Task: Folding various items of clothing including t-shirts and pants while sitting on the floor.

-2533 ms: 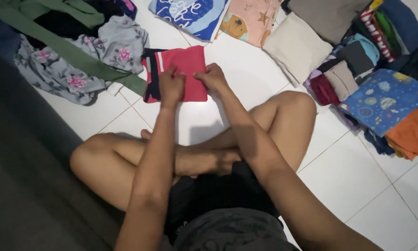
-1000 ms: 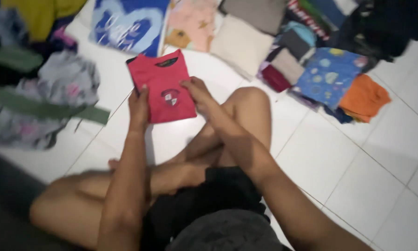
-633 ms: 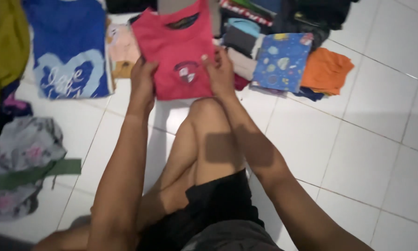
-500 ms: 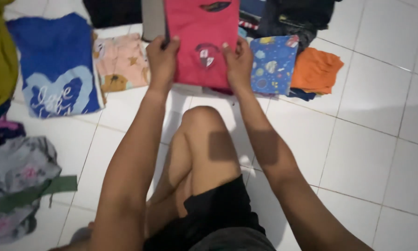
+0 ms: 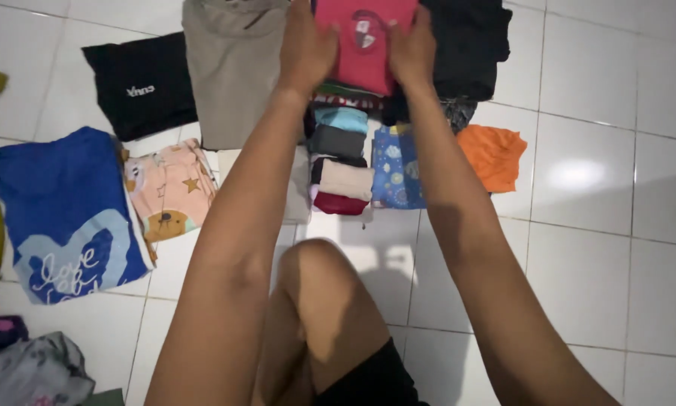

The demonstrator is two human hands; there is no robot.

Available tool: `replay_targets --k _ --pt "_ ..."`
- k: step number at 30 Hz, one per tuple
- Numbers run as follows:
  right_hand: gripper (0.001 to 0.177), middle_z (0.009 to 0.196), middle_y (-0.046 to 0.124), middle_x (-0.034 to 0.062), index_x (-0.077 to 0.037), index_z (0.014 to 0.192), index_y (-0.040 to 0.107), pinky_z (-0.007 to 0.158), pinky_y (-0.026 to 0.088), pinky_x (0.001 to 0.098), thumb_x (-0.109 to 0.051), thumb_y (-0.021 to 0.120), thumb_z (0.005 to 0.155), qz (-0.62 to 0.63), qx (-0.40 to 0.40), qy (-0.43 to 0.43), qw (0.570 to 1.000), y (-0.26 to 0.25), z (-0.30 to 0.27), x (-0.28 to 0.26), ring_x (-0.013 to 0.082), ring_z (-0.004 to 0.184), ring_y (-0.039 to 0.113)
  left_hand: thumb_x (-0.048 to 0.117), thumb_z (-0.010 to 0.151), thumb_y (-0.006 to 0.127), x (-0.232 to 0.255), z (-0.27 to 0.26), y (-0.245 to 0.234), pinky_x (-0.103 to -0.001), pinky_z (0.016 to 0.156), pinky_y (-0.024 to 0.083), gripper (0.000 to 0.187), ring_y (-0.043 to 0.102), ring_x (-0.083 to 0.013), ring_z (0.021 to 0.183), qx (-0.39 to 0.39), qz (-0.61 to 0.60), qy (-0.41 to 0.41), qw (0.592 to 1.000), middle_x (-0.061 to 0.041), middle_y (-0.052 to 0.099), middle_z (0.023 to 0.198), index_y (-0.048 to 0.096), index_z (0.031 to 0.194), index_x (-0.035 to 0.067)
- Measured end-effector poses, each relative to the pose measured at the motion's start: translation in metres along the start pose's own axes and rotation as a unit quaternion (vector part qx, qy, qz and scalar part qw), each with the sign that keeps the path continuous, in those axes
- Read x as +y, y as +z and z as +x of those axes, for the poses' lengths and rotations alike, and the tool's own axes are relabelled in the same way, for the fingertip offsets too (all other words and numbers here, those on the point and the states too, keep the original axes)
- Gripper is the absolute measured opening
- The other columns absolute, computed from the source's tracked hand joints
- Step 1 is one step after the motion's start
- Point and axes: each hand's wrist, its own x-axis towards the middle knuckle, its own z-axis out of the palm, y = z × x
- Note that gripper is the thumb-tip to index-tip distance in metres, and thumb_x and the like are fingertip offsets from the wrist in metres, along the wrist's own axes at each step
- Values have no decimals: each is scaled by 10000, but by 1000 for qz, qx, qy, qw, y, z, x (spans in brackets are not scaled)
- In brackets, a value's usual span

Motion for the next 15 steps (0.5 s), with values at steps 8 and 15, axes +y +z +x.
replay_targets --k 8,15 --pt "421 1505 501 208 -26 1422 516 1187 409 483 -138 609 1027 -168 -142 -78 972 20 -13 -30 406 1435 464 106 854 664 16 -24 7 -636 1171 283 749 287 -447 1490 -227 342 54 910 -194 323 1625 402 1555 75" --pt "647 1653 272 231 -5 1592 323 1184 205 653 -328 543 1077 -227 -245 -155 930 47 -26 -25 461 1518 233 354 974 552 -24 -23 15 -643 1193 196 767 109 -403 1554 -352 333 -55 873 -120 113 1701 231 1636 137"
